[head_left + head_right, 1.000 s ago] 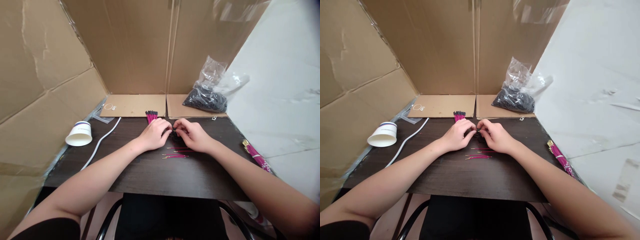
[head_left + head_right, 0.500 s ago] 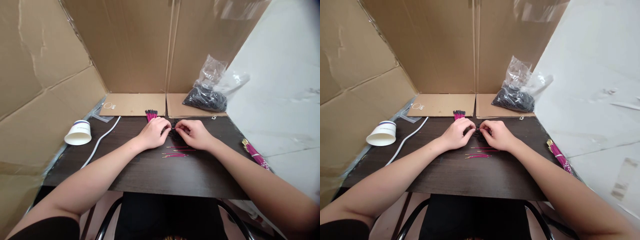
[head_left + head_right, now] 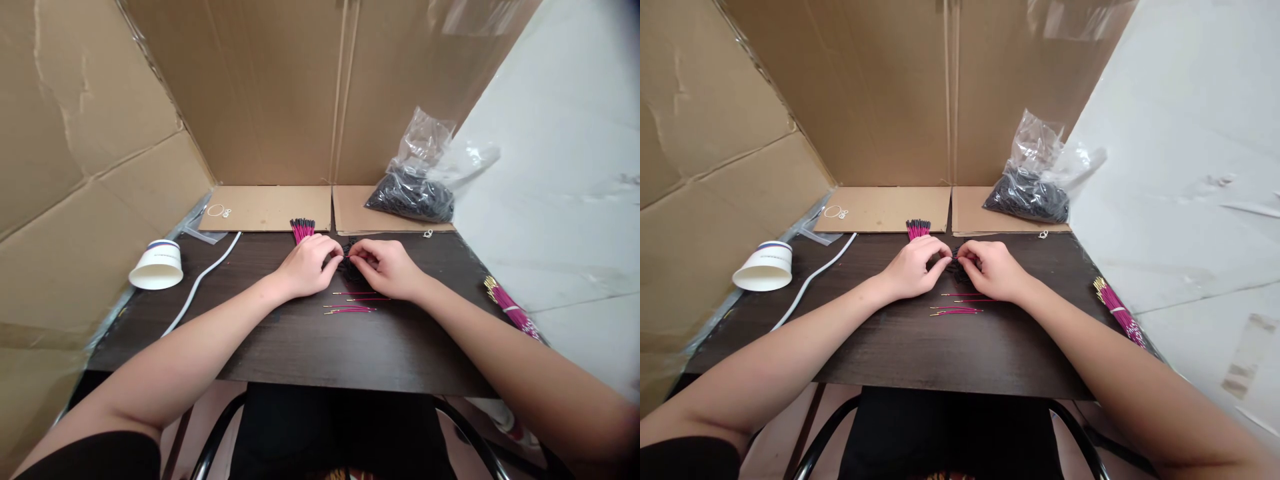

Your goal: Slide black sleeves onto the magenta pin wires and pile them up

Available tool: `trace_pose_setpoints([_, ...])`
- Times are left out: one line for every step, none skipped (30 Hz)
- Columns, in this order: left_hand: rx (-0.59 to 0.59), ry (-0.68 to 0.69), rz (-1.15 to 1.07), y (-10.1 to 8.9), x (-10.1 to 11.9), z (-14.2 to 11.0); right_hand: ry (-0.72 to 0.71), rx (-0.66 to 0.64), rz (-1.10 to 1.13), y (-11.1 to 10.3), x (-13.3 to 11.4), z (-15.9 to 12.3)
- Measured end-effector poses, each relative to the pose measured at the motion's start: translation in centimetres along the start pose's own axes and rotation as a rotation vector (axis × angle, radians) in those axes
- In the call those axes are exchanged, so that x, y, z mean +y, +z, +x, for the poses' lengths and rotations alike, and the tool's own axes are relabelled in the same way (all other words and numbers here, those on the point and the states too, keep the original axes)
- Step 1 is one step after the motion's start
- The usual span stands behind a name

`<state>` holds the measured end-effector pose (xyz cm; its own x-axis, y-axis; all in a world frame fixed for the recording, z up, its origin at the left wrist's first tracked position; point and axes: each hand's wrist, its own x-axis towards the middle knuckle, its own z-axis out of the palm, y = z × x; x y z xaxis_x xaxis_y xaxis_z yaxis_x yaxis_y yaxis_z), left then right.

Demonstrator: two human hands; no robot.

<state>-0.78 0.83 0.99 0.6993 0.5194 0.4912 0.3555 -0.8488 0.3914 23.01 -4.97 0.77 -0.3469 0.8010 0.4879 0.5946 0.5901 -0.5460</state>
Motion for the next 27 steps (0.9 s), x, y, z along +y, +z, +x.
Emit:
trace_pose_setpoints([-0.002, -0.001, -0.001, 0.01, -0.01, 0.00, 0.004, -0.005, 0.003, -0.02, -0.02, -0.01])
trace_pose_setpoints([-0.006, -0.004, -0.001, 0.02, -0.02, 0.01, 0.010, -0.010, 0.007, -0.03, -0.05, -0.02])
trace_pose_setpoints([-0.010, -0.008, -0.001, 0.02, -0.03, 0.02, 0.016, -0.013, 0.010, -0.03, -0.09, -0.01])
trace_pose_setpoints([-0.014, -0.012, -0.002, 0.02, -0.03, 0.04, 0.021, -0.016, 0.011, -0.02, -0.12, 0.00])
trace_pose_setpoints([-0.016, -0.016, -0.003, 0.02, -0.02, 0.05, 0.024, -0.016, 0.011, -0.01, -0.16, 0.02])
trace_pose_setpoints([-0.016, -0.017, -0.004, 0.01, 0.00, 0.07, 0.024, -0.016, 0.010, 0.01, -0.18, 0.04])
trace_pose_setpoints([-0.017, -0.015, -0.006, 0.00, 0.01, 0.09, 0.022, -0.013, 0.009, 0.03, -0.20, 0.06])
trace_pose_setpoints([-0.016, -0.014, -0.007, 0.00, 0.03, 0.11, 0.020, -0.010, 0.007, 0.04, -0.21, 0.08])
trace_pose_setpoints([-0.014, -0.012, -0.008, 0.00, 0.04, 0.12, 0.016, -0.010, 0.007, 0.05, -0.20, 0.09])
trace_pose_setpoints([-0.014, -0.012, -0.008, 0.00, 0.04, 0.12, 0.015, -0.010, 0.007, 0.06, -0.18, 0.09])
trace_pose_setpoints([-0.014, -0.012, -0.009, 0.01, 0.03, 0.12, 0.012, -0.011, 0.008, 0.07, -0.15, 0.07])
trace_pose_setpoints([-0.015, -0.012, -0.009, 0.02, 0.02, 0.11, 0.011, -0.012, 0.009, 0.08, -0.11, 0.05])
trace_pose_setpoints([-0.018, -0.012, -0.009, 0.04, 0.00, 0.10, 0.009, -0.013, 0.011, 0.09, -0.06, 0.02])
trace_pose_setpoints([-0.019, -0.011, -0.008, 0.06, -0.01, 0.09, 0.010, -0.015, 0.011, 0.10, -0.02, -0.01])
trace_pose_setpoints([-0.020, -0.010, -0.007, 0.07, -0.02, 0.08, 0.011, -0.015, 0.009, 0.11, 0.01, -0.03])
trace_pose_setpoints([-0.020, -0.008, -0.008, 0.07, -0.02, 0.08, 0.012, -0.016, 0.008, 0.11, 0.01, -0.04])
trace_pose_setpoints([-0.016, -0.005, -0.010, 0.05, 0.00, 0.08, 0.012, -0.017, 0.005, 0.10, -0.02, -0.04])
trace_pose_setpoints([-0.012, -0.002, -0.014, 0.00, 0.03, 0.08, 0.009, -0.014, 0.002, 0.08, -0.08, -0.01])
trace_pose_setpoints([-0.004, -0.001, -0.018, -0.07, 0.09, 0.10, 0.001, -0.006, -0.004, 0.04, -0.18, 0.02])
trace_pose_setpoints([0.007, -0.005, -0.023, -0.17, 0.16, 0.11, -0.008, 0.009, -0.009, 0.00, -0.31, 0.07])
trace_pose_setpoints([0.022, -0.015, -0.030, -0.26, 0.24, 0.13, -0.014, 0.032, -0.011, -0.06, -0.45, 0.12])
trace_pose_setpoints([0.039, -0.034, -0.038, -0.36, 0.32, 0.15, -0.013, 0.060, -0.010, -0.13, -0.59, 0.16])
trace_pose_setpoints([0.056, -0.058, -0.048, -0.43, 0.40, 0.17, -0.005, 0.091, -0.005, -0.18, -0.72, 0.21])
trace_pose_setpoints([0.071, -0.087, -0.059, -0.47, 0.47, 0.19, 0.009, 0.119, 0.006, -0.22, -0.82, 0.24])
trace_pose_setpoints([0.084, -0.116, -0.073, -0.48, 0.54, 0.20, 0.027, 0.140, 0.024, -0.24, -0.88, 0.26])
trace_pose_setpoints([0.093, -0.143, -0.088, -0.45, 0.60, 0.22, 0.049, 0.154, 0.050, -0.23, -0.91, 0.28])
trace_pose_setpoints([0.097, -0.166, -0.105, -0.39, 0.66, 0.24, 0.076, 0.163, 0.084, -0.18, -0.92, 0.28])
